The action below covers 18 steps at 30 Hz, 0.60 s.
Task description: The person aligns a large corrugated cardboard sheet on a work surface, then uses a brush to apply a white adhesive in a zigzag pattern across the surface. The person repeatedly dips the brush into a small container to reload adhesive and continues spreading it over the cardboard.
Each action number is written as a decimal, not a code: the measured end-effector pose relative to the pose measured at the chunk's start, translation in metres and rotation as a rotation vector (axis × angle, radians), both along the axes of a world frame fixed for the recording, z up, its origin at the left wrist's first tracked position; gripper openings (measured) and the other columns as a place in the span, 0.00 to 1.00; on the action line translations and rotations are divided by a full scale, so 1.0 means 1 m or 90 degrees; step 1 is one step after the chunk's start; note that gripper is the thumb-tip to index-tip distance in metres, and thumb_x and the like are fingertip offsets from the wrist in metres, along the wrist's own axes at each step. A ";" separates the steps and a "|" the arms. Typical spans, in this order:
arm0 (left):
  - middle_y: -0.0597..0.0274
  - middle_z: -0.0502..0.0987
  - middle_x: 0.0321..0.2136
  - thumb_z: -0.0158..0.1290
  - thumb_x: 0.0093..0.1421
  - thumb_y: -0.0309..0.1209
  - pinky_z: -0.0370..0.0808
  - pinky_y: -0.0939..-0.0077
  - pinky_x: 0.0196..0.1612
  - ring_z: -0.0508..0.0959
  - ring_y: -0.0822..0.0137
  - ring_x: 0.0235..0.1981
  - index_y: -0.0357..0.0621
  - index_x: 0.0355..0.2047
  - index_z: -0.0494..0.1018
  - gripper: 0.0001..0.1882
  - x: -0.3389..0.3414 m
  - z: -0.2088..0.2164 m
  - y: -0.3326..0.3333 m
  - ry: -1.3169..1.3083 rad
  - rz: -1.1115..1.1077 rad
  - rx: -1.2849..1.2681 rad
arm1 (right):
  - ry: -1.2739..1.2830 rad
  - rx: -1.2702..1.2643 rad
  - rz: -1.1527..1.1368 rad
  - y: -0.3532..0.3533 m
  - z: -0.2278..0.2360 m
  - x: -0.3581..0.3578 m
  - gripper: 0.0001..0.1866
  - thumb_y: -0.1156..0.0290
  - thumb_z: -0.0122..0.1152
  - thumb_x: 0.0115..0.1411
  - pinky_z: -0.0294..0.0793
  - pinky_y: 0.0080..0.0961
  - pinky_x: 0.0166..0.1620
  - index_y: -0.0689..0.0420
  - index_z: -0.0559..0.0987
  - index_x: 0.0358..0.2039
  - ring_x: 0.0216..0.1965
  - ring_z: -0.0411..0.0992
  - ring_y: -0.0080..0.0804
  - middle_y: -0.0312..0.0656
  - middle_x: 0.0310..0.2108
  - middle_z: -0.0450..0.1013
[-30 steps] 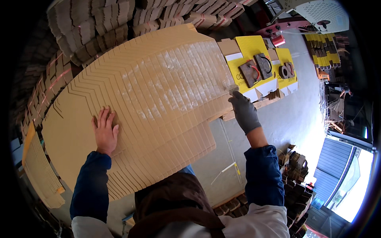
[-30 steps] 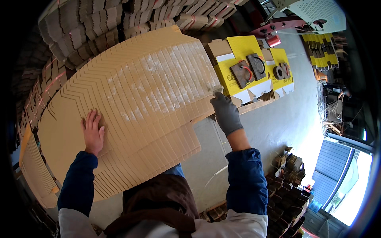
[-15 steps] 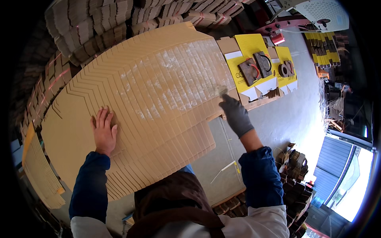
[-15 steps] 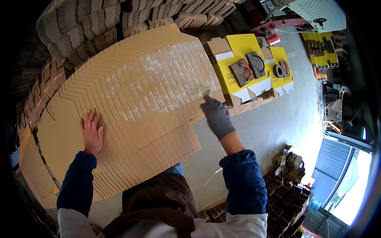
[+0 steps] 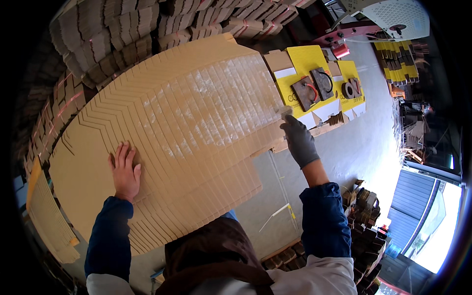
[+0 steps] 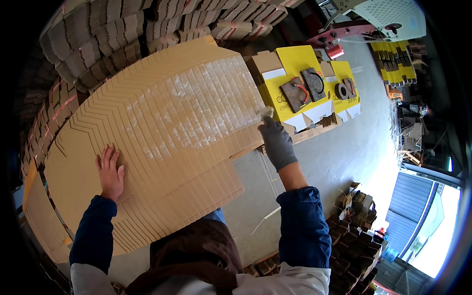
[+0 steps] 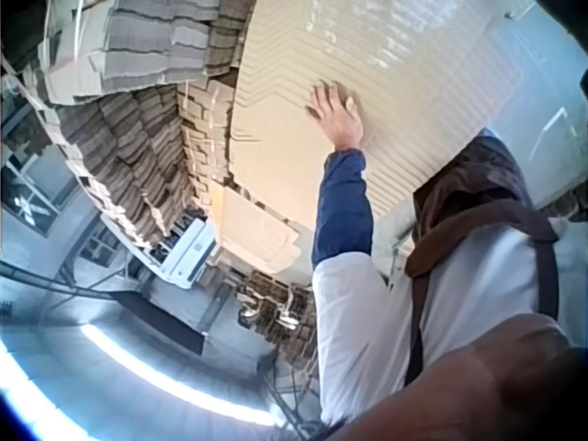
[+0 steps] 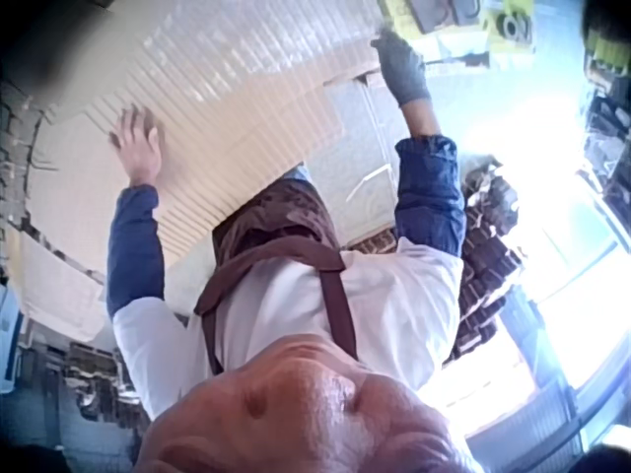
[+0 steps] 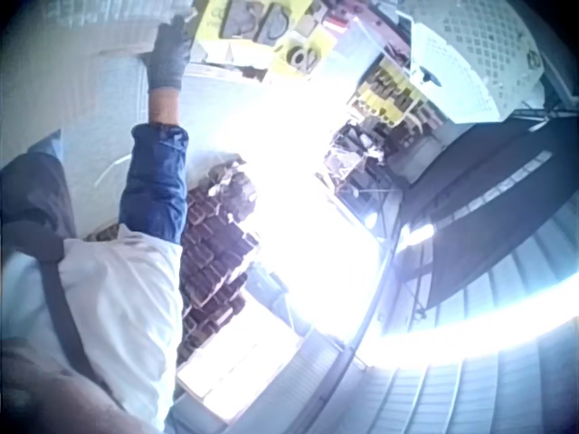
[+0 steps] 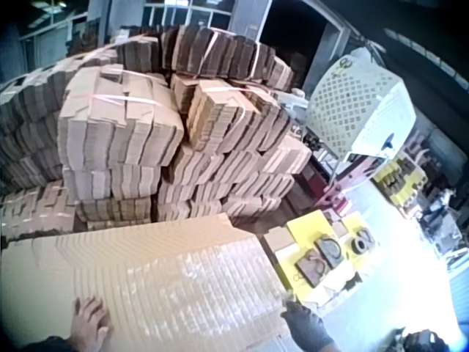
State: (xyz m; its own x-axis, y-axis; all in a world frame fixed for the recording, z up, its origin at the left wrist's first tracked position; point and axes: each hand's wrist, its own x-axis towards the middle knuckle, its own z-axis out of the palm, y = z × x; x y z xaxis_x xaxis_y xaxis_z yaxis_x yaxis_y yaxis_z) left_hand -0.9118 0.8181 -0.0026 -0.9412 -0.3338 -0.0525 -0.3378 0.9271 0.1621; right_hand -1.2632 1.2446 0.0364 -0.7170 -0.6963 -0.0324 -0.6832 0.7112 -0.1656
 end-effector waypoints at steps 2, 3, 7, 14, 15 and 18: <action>0.55 0.58 0.67 0.48 0.61 0.34 0.41 0.42 0.70 0.53 0.52 0.70 0.44 0.59 0.64 0.25 -0.008 0.000 0.003 0.009 -0.009 0.005 | -0.051 0.015 -0.048 0.015 -0.010 -0.017 0.10 0.77 0.56 0.56 0.77 0.43 0.44 0.58 0.78 0.40 0.44 0.76 0.50 0.49 0.48 0.74; 0.55 0.58 0.67 0.48 0.61 0.34 0.42 0.42 0.70 0.53 0.52 0.70 0.44 0.59 0.65 0.25 -0.009 0.000 0.004 0.011 -0.019 0.006 | -0.036 0.132 -0.123 0.021 -0.011 -0.029 0.10 0.76 0.57 0.56 0.78 0.43 0.44 0.57 0.78 0.40 0.43 0.76 0.51 0.49 0.49 0.75; 0.55 0.58 0.67 0.49 0.60 0.33 0.43 0.41 0.69 0.54 0.52 0.70 0.44 0.59 0.65 0.26 0.002 0.000 0.001 -0.007 -0.001 -0.011 | -0.037 -0.089 -0.060 -0.041 0.012 0.010 0.11 0.74 0.60 0.57 0.78 0.43 0.44 0.53 0.79 0.42 0.41 0.77 0.52 0.46 0.51 0.75; 0.55 0.58 0.67 0.50 0.59 0.33 0.44 0.40 0.69 0.54 0.52 0.70 0.44 0.58 0.65 0.26 -0.006 0.002 0.002 0.002 0.001 0.000 | 0.012 -0.125 -0.163 -0.048 -0.011 -0.051 0.11 0.74 0.58 0.59 0.77 0.44 0.41 0.52 0.79 0.43 0.39 0.77 0.54 0.48 0.43 0.77; 0.56 0.58 0.67 0.50 0.59 0.33 0.44 0.40 0.69 0.54 0.52 0.70 0.45 0.58 0.65 0.26 -0.005 0.002 0.000 0.000 0.010 0.000 | 0.009 -0.171 -0.137 -0.064 -0.008 -0.047 0.11 0.73 0.58 0.59 0.77 0.44 0.42 0.52 0.79 0.43 0.40 0.76 0.54 0.48 0.44 0.77; 0.56 0.58 0.67 0.50 0.59 0.33 0.43 0.40 0.69 0.54 0.52 0.70 0.45 0.58 0.65 0.25 -0.007 0.003 0.004 -0.004 0.008 0.017 | -0.021 -0.139 -0.100 -0.076 -0.029 -0.057 0.11 0.71 0.56 0.61 0.76 0.44 0.42 0.52 0.79 0.44 0.40 0.76 0.54 0.50 0.42 0.77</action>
State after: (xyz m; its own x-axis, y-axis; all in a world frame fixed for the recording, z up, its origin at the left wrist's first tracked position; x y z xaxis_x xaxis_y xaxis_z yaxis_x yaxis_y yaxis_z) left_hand -0.9187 0.8219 0.0006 -0.9365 -0.3440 -0.0681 -0.3507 0.9181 0.1845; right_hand -1.3201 1.1682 0.0074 -0.8182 -0.5693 0.0809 -0.5585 0.7533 -0.3474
